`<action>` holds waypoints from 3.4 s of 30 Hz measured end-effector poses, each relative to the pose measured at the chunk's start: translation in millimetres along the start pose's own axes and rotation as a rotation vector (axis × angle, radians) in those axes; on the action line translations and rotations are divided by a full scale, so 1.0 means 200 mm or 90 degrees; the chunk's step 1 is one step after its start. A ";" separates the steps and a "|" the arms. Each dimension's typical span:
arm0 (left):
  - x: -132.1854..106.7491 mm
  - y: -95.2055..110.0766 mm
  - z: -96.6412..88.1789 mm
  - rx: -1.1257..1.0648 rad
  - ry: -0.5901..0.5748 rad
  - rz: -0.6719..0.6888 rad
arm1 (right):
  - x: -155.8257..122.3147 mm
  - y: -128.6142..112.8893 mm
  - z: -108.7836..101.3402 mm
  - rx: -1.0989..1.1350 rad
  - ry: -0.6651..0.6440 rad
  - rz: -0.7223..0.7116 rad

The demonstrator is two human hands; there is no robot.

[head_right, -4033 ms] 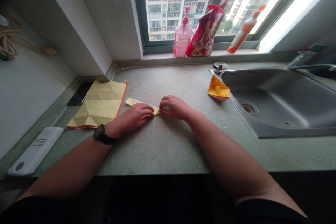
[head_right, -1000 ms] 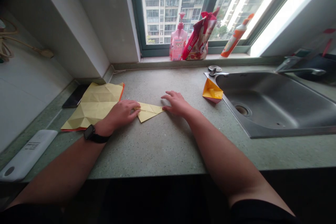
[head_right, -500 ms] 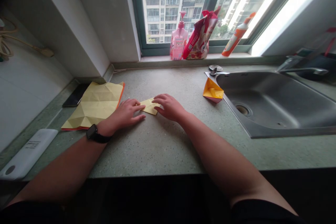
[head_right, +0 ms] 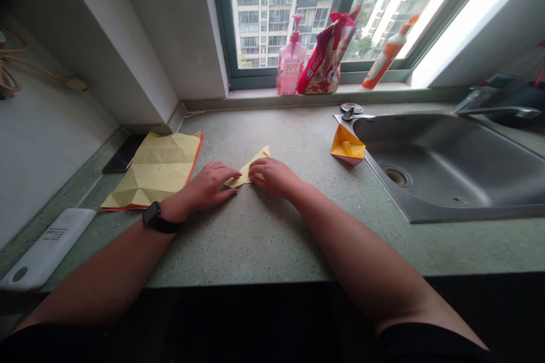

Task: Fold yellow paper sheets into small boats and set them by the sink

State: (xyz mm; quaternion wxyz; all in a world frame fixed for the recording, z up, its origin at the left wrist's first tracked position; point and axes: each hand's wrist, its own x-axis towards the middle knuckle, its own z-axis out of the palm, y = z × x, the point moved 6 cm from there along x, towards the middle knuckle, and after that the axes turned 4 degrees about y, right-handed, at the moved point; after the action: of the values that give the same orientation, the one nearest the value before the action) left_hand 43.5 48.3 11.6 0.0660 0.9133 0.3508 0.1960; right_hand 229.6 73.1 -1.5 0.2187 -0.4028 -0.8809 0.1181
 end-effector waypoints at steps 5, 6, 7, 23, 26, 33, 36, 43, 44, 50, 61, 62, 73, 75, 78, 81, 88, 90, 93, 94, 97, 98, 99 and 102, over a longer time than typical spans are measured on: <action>0.00 0.01 -0.01 -0.020 -0.003 0.004 | 0.00 -0.01 0.00 -0.011 0.004 -0.005; 0.01 0.01 -0.01 -0.027 -0.003 0.009 | 0.00 -0.01 0.00 -0.013 0.005 -0.004; 0.01 0.01 -0.01 -0.033 -0.004 0.015 | 0.00 -0.01 0.00 -0.015 0.007 -0.001; 0.01 0.03 -0.01 -0.099 0.015 -0.030 | 0.00 0.00 0.00 -0.007 -0.011 0.004; 0.01 0.03 -0.01 -0.086 0.028 -0.040 | 0.00 -0.01 0.01 -0.005 -0.017 0.006; 0.02 0.00 0.02 -0.068 0.044 -0.055 | 0.00 -0.02 0.00 -0.006 -0.019 0.010; 0.02 -0.01 0.02 -0.066 0.055 -0.063 | 0.00 -0.02 0.01 -0.013 -0.018 0.019; 0.02 0.01 0.02 -0.055 0.045 0.015 | 0.00 0.00 0.04 -0.039 -0.003 0.038; 0.02 0.02 0.02 -0.050 0.040 0.029 | 0.00 0.00 0.04 -0.042 -0.003 0.042; 0.03 0.04 0.05 -0.042 -0.001 0.057 | -0.01 0.04 0.02 -0.049 0.009 0.075; 0.00 0.10 0.02 0.012 -0.055 0.030 | -0.01 0.04 0.04 -0.056 0.003 0.111; 0.00 0.10 0.02 0.018 -0.060 0.031 | -0.01 0.04 0.04 -0.055 0.004 0.115; 0.01 0.09 0.00 0.043 -0.056 0.036 | -0.01 0.03 0.04 -0.065 0.015 0.142; 0.00 0.08 -0.01 0.045 -0.046 0.047 | -0.01 0.03 0.04 -0.063 0.015 0.140; 0.00 0.06 -0.03 0.035 -0.041 0.056 | -0.01 0.03 0.04 -0.057 0.016 0.140; -0.01 0.04 -0.04 0.025 -0.046 0.052 | -0.01 0.03 0.04 -0.054 0.017 0.141; -0.01 0.07 -0.12 0.007 0.015 0.077 | -0.01 0.03 0.04 -0.060 0.009 0.139; 0.00 0.08 -0.12 -0.010 0.039 0.085 | -0.01 0.03 0.04 -0.068 0.010 0.130; 0.00 0.09 -0.08 -0.028 0.033 0.097 | -0.01 0.02 0.04 -0.082 0.016 0.112; 0.00 0.10 -0.06 -0.031 0.019 0.102 | -0.01 0.02 0.04 -0.087 0.018 0.106; 0.00 0.09 -0.02 -0.036 -0.021 0.105 | -0.01 0.02 0.02 -0.086 0.023 0.098; 0.01 0.09 -0.01 -0.036 -0.028 0.101 | -0.01 0.03 0.00 -0.075 0.029 0.102; 0.01 0.08 -0.02 -0.031 -0.030 0.094 | -0.01 0.04 -0.02 -0.059 0.041 0.107; 0.01 0.05 -0.04 0.003 -0.027 0.068 | -0.01 0.11 -0.11 -0.013 0.135 0.129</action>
State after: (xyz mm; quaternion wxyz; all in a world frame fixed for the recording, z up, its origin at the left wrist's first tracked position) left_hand 47.6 42.3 21.6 0.0609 0.9350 0.3002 0.1790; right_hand 255.8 85.8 9.2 0.2937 -0.5020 -0.8087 0.0874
